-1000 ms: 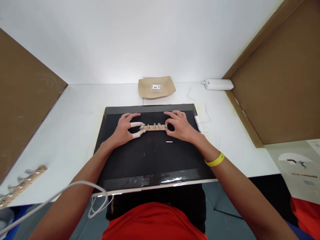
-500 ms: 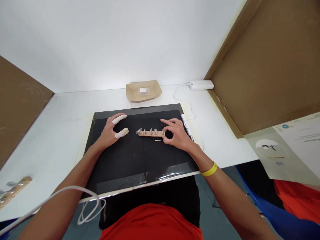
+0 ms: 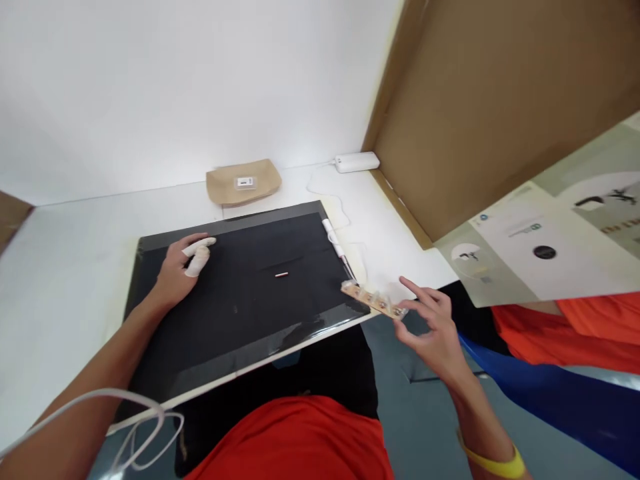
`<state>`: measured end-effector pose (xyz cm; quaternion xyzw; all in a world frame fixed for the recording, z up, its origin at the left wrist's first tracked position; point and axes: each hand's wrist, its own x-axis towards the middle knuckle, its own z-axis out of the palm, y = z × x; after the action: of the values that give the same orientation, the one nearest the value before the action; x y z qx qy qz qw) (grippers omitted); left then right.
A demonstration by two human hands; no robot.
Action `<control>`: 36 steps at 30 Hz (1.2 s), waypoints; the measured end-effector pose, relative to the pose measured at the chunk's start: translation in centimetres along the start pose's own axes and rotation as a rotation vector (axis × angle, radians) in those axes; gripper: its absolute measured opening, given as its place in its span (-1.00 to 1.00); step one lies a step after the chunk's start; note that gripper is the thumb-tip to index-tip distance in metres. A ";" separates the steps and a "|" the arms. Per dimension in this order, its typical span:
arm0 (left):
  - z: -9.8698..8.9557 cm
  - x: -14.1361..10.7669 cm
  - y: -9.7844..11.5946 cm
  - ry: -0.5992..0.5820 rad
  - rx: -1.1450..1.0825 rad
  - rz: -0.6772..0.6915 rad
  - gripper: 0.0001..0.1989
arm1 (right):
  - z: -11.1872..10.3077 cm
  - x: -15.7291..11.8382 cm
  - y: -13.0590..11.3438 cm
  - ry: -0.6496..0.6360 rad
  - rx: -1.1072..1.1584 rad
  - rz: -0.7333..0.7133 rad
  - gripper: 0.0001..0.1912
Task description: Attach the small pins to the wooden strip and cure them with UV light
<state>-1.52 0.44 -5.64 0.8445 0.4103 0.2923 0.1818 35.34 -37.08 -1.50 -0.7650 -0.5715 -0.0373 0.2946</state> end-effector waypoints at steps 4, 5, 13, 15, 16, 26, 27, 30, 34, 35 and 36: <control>-0.2 0.3 0.3 -0.029 -0.023 0.046 -0.47 | -4.0 -5.4 2.0 0.029 -0.097 0.147 -0.88; -0.2 0.4 0.2 -0.037 -0.019 0.053 -0.51 | -4.9 -6.6 2.4 0.038 -0.115 0.184 -0.89; -0.3 1.3 -0.9 -0.122 0.147 0.104 -0.37 | -10.5 -15.6 7.0 0.254 -0.214 0.449 -0.70; -0.3 1.4 -0.7 -0.121 0.163 0.114 -0.39 | -11.8 -17.0 8.3 0.331 -0.248 0.568 -0.60; -0.3 1.4 -0.6 -0.120 0.169 0.120 -0.40 | -12.4 -17.4 9.0 0.366 -0.276 0.624 -0.57; 0.0 1.3 -1.2 -0.132 0.192 0.115 -0.37 | -9.9 -10.6 16.2 0.489 -0.182 0.727 -0.47; 0.0 1.3 -1.3 -0.135 0.193 0.113 -0.38 | -9.4 -9.8 16.6 0.482 -0.166 0.723 -0.50; 0.0 1.3 -1.2 -0.129 0.187 0.115 -0.41 | -8.2 -7.8 17.4 0.462 -0.125 0.714 -0.59; -0.1 1.0 -1.9 -0.127 0.155 0.135 -0.49 | -7.5 -6.1 18.3 0.452 -0.105 0.712 -0.67; -0.1 1.0 -2.5 -0.138 0.169 0.127 -0.50 | -7.4 -5.8 18.6 0.449 -0.105 0.713 -0.68; 0.0 0.9 -3.3 -0.139 0.190 0.112 -0.50 | -7.3 -5.5 19.0 0.447 -0.107 0.714 -0.69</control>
<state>-3.05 3.15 -7.11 0.8977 0.3748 0.2025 0.1126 52.47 -48.65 -5.40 -0.9022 -0.1901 -0.1276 0.3655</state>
